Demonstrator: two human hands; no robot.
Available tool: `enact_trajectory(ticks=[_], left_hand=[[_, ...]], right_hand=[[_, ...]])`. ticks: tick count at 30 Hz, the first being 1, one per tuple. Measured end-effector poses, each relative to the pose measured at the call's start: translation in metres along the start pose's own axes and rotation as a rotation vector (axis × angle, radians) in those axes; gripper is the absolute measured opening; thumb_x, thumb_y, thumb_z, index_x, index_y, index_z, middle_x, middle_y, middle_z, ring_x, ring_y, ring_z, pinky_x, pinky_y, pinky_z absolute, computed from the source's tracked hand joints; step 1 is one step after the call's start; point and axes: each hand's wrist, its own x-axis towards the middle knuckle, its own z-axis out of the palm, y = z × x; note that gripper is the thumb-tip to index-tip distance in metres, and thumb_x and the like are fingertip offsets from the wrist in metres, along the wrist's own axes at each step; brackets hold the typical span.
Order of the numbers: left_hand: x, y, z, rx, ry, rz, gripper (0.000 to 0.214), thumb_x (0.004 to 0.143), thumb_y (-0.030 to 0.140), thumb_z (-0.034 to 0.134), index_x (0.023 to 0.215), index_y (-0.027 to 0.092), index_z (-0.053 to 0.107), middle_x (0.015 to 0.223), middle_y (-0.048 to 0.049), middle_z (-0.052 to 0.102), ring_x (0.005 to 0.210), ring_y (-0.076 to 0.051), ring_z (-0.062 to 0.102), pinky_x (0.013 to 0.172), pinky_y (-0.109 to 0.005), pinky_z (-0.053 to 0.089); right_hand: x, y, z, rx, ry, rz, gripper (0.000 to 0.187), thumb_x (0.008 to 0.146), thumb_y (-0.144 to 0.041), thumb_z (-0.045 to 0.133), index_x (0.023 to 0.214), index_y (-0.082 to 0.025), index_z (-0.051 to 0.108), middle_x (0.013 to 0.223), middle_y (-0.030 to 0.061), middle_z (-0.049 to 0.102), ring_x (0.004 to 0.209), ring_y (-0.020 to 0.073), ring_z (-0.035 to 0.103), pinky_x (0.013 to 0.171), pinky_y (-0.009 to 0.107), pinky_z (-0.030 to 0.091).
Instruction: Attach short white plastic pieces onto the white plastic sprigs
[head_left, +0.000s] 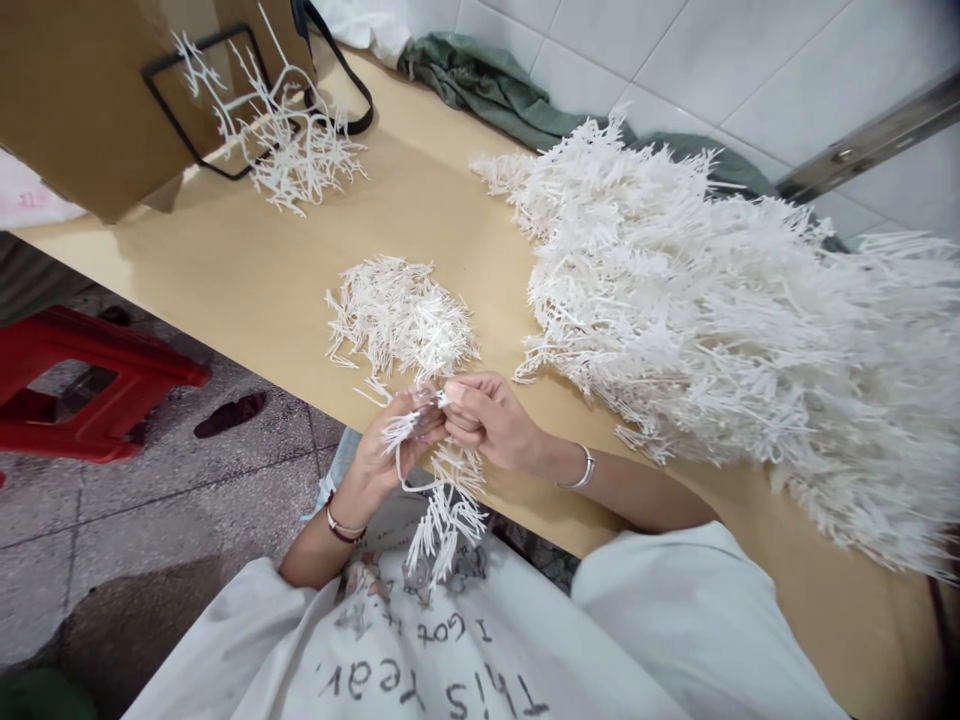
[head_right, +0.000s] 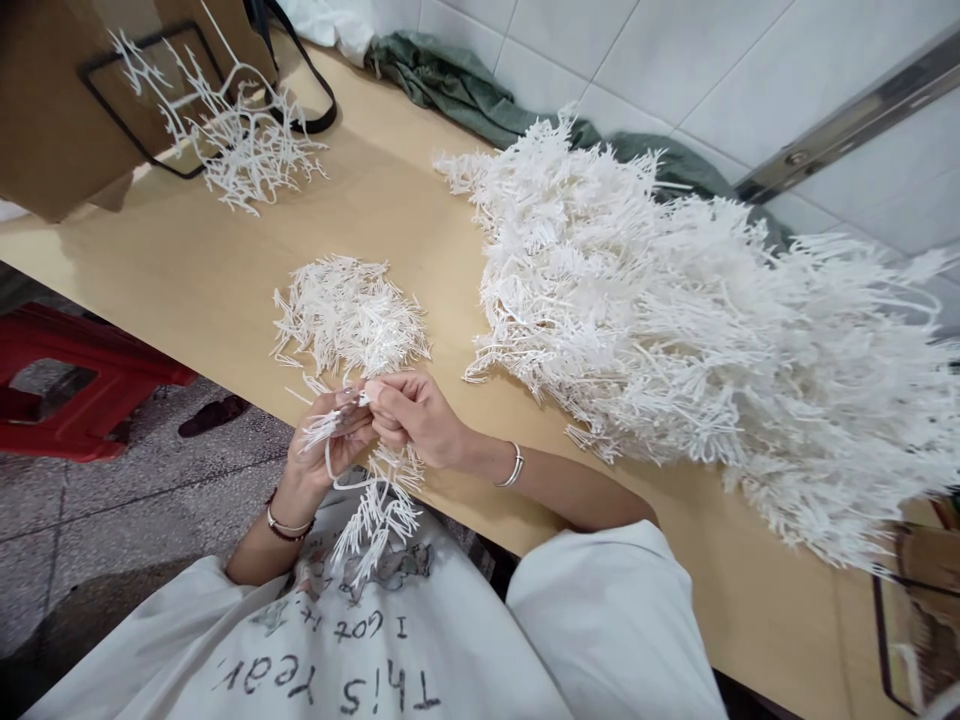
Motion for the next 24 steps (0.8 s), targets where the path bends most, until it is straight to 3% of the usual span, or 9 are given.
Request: enact_trajectory(ticks=[3, 6, 11, 14, 17, 21, 24], left_hand=[[-0.007, -0.002, 0.000, -0.027, -0.147, 0.031, 0.028, 0.076, 0.019, 0.062, 0.056, 0.015, 0.043, 0.049, 0.0071, 0.037, 0.035, 0.000, 0.025, 0.039, -0.014, 0.033], [-0.009, -0.006, -0.002, 0.132, -0.203, 0.188, 0.027, 0.072, 0.024, 0.069, 0.056, 0.015, 0.049, 0.051, 0.0040, 0.045, 0.042, -0.002, 0.038, 0.043, -0.015, 0.035], [-0.002, -0.011, -0.011, 0.357, -0.029, 0.430, 0.023, 0.072, 0.031, 0.071, 0.063, 0.016, 0.056, 0.058, 0.0024, 0.053, 0.050, -0.006, 0.046, 0.048, -0.019, 0.035], [0.001, -0.012, -0.013, 0.375, 0.078, 0.476, 0.026, 0.071, 0.034, 0.072, 0.062, 0.016, 0.056, 0.058, 0.0037, 0.053, 0.050, -0.004, 0.044, 0.049, -0.018, 0.035], [0.002, -0.012, -0.013, 0.387, 0.122, 0.489, 0.029, 0.068, 0.037, 0.074, 0.061, 0.015, 0.056, 0.056, 0.0050, 0.051, 0.048, -0.003, 0.041, 0.048, -0.017, 0.033], [0.003, -0.013, -0.014, 0.439, 0.133, 0.499, 0.032, 0.068, 0.041, 0.073, 0.060, 0.016, 0.056, 0.052, 0.0055, 0.047, 0.046, -0.004, 0.036, 0.045, -0.018, 0.030], [0.003, -0.012, -0.015, 0.443, 0.137, 0.502, 0.032, 0.067, 0.042, 0.073, 0.060, 0.016, 0.057, 0.054, 0.0050, 0.050, 0.046, -0.004, 0.037, 0.045, -0.018, 0.030]], right_hand=[[0.003, -0.011, -0.005, -0.072, -0.021, -0.059, 0.049, 0.087, -0.037, 0.056, 0.054, -0.018, 0.025, 0.046, -0.0110, 0.018, 0.035, 0.0004, 0.015, 0.035, 0.016, 0.014], [0.010, -0.021, -0.015, -0.387, 0.036, -0.190, 0.045, 0.091, -0.041, 0.047, 0.057, -0.019, 0.030, 0.049, -0.0086, 0.025, 0.038, 0.0026, 0.022, 0.039, 0.019, 0.021], [0.018, -0.023, -0.037, -1.437, 0.256, -0.457, 0.031, 0.096, -0.032, 0.036, 0.074, -0.016, 0.050, 0.063, -0.0001, 0.049, 0.055, 0.0088, 0.042, 0.055, 0.024, 0.032], [0.020, -0.020, -0.046, -1.820, 0.265, -0.537, 0.026, 0.095, -0.027, 0.038, 0.081, -0.015, 0.057, 0.073, 0.0037, 0.058, 0.063, 0.0126, 0.051, 0.060, 0.026, 0.035], [0.020, -0.016, -0.047, -1.898, 0.245, -0.538, 0.026, 0.095, -0.028, 0.040, 0.089, -0.015, 0.061, 0.079, 0.0054, 0.062, 0.070, 0.0150, 0.056, 0.064, 0.026, 0.039], [0.019, -0.015, -0.044, -1.848, 0.292, -0.561, 0.031, 0.093, -0.026, 0.040, 0.115, -0.012, 0.057, 0.094, 0.0092, 0.064, 0.078, 0.0174, 0.059, 0.067, 0.028, 0.044], [0.019, -0.016, -0.042, -1.845, 0.327, -0.647, 0.031, 0.093, -0.024, 0.040, 0.114, -0.013, 0.059, 0.091, 0.0099, 0.063, 0.073, 0.0168, 0.058, 0.064, 0.028, 0.044]])
